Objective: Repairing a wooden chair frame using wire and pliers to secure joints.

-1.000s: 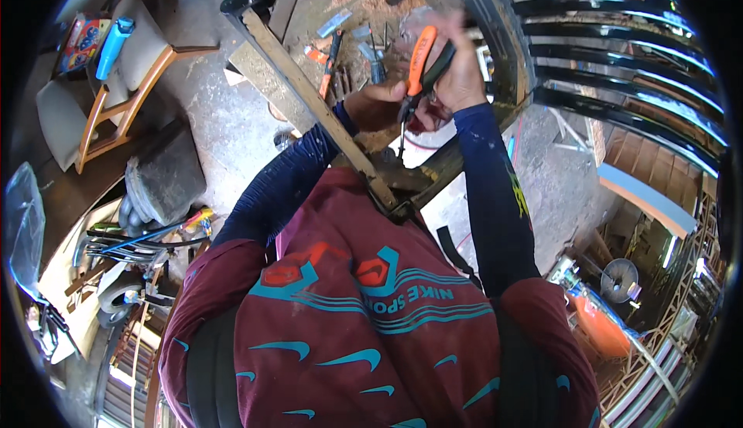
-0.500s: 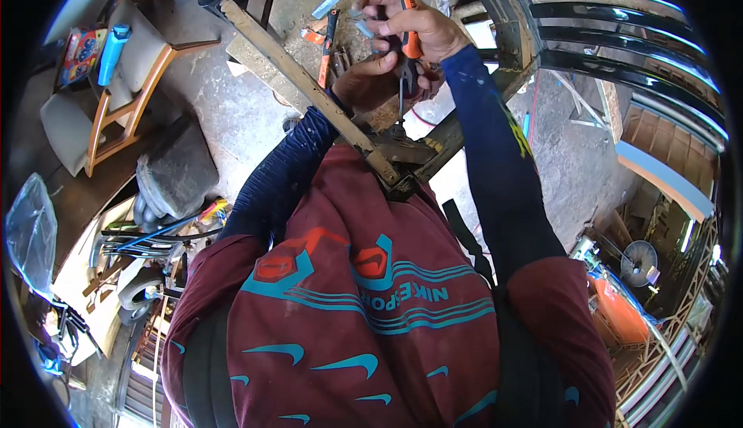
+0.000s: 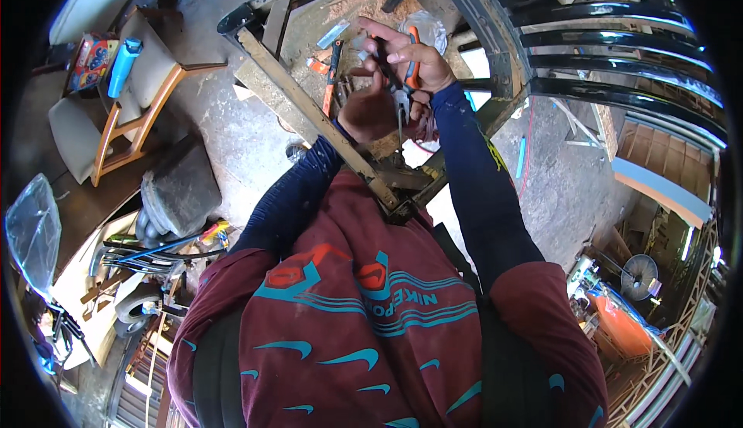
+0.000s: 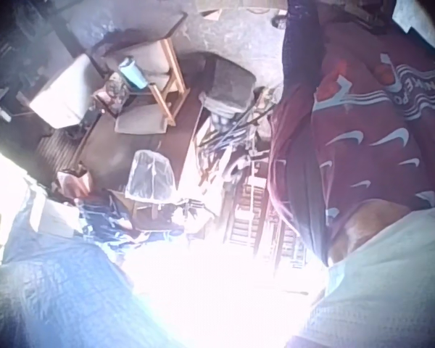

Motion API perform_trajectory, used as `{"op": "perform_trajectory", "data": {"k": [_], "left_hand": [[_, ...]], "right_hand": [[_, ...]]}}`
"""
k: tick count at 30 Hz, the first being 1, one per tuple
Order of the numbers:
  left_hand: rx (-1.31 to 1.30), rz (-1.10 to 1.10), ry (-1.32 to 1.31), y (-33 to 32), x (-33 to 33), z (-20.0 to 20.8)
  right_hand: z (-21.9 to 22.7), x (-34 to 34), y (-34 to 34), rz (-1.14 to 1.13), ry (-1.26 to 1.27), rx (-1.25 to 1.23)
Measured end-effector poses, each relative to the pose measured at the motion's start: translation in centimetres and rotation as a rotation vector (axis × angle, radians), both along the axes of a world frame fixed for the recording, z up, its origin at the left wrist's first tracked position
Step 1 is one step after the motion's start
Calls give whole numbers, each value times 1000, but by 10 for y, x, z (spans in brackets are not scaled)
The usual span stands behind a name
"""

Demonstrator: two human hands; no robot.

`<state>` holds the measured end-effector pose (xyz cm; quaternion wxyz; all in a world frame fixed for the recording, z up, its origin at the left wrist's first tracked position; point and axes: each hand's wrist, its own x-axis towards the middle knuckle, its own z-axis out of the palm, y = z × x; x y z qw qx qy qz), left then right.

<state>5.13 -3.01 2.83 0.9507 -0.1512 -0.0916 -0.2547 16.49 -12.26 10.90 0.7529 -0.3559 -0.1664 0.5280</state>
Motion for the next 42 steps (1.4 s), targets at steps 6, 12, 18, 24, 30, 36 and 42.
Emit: {"op": "perform_trajectory", "data": {"k": [6,12,18,24,30,36,42], "left_hand": [[257,23,-242,-7,14,-16],[437,-163,-158,-8,17,3],[431,-188,-236,11,16,17],[695,-114,-383,42,13,-23],[830,-17,105,47,-17,-51],[1460,-54,392,80,-51,-83],[1417,57,439,106,-103,-101]], "right_hand": [[4,1,-16,-223,60,-252],[-13,-19,-38,-609,76,-625],[-4,-16,-40,-746,-100,-594],[17,17,-6,-671,-297,-602],[-64,29,24,-634,-224,-960],[-186,33,33,-316,26,-1202],[-264,42,34,61,-760,-1464]]}}
